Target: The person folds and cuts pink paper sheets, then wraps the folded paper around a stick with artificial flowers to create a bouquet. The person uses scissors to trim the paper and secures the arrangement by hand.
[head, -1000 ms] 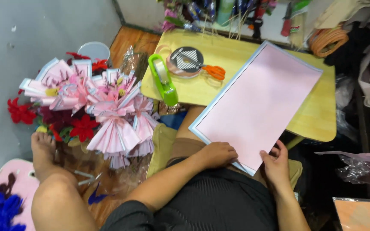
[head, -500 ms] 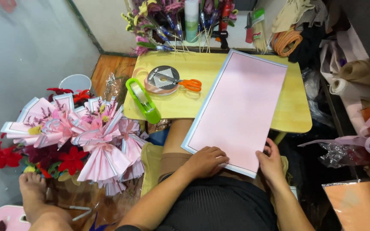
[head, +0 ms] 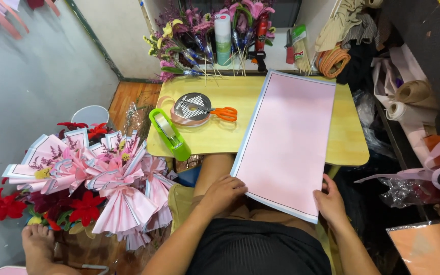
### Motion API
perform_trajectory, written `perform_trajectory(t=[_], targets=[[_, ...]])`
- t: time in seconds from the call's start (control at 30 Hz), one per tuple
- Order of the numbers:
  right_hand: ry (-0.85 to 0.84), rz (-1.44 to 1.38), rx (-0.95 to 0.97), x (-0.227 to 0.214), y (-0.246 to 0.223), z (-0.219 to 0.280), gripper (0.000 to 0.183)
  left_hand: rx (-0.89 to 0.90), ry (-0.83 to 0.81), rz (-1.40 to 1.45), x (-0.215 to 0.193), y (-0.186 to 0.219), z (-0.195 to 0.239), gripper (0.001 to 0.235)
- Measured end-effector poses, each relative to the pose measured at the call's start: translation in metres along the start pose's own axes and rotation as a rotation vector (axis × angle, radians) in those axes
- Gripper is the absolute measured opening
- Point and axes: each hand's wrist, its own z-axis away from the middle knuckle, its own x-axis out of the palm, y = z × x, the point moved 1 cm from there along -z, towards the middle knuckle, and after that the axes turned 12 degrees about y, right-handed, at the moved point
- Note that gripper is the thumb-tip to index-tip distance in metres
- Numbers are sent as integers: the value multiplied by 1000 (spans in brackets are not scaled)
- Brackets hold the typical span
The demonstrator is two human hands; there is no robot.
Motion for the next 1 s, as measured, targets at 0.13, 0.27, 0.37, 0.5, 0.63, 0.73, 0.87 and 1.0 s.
perform_trajectory(t=[0.13, 0.27, 0.37, 0.5, 0.63, 0.73, 0.87, 1.0], targets=[[-15, 185, -29, -5, -31, 16, 74, 82, 66, 10, -35, 3, -13, 16], [-51, 150, -65, 10, -18, 8, 72, 82, 96, 18, -51, 9, -12, 17], [-6, 315, -282, 13, -26, 18, 72, -4, -24, 32, -61, 16, -11, 14], [52, 556, -891, 30, -45, 56, 54, -18, -82, 91, -66, 18, -15, 13], [-168, 280, -1231, 56, -51, 97, 53, -33, 40, 38, -66, 19, -30, 12], [-234, 235, -1136, 74, -62, 99, 24, -40, -33, 86, -74, 19, -41, 13], [-329, 200, -1040, 84, -60, 99, 16, -111, -156, 161, -93, 22, -39, 12], [-377, 254, -898, 87, -46, 95, 18, -247, -290, 413, -106, 25, -32, 27]])
